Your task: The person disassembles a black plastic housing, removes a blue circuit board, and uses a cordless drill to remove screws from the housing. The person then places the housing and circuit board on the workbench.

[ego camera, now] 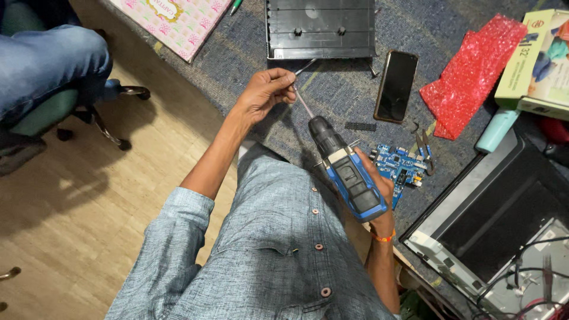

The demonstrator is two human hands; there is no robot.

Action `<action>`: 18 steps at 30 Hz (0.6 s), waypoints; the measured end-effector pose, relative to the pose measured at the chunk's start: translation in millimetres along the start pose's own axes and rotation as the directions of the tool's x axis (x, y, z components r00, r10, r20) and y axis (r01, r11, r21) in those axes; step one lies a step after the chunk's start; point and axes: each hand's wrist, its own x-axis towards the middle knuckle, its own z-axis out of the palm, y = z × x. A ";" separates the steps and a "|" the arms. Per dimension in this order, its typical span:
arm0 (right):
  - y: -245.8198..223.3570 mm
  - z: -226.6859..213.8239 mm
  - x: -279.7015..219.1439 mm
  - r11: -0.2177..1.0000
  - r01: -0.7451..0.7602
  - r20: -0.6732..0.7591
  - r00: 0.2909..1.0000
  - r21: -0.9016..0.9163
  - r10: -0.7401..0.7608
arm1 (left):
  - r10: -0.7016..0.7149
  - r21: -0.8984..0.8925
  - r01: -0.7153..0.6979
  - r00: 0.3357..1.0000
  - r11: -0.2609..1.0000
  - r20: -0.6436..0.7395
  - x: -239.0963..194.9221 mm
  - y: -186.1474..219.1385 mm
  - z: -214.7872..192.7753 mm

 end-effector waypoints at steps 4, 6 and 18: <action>-1.4 4.1 -2.3 0.997 0.083 -0.062 0.995 -0.007 -0.083 | -0.062 -0.069 0.065 0.997 0.995 0.055 -4.9 -0.8 1.4; -4.0 10.0 -0.7 0.997 0.072 -0.120 0.990 0.013 -0.070 | -0.069 -0.147 0.078 0.995 0.986 0.066 -5.0 -5.8 7.1; 43.8 55.6 -26.4 0.969 0.029 -0.333 0.941 0.245 0.057 | 0.124 -0.271 -0.151 0.986 0.951 -0.114 17.0 -8.5 68.2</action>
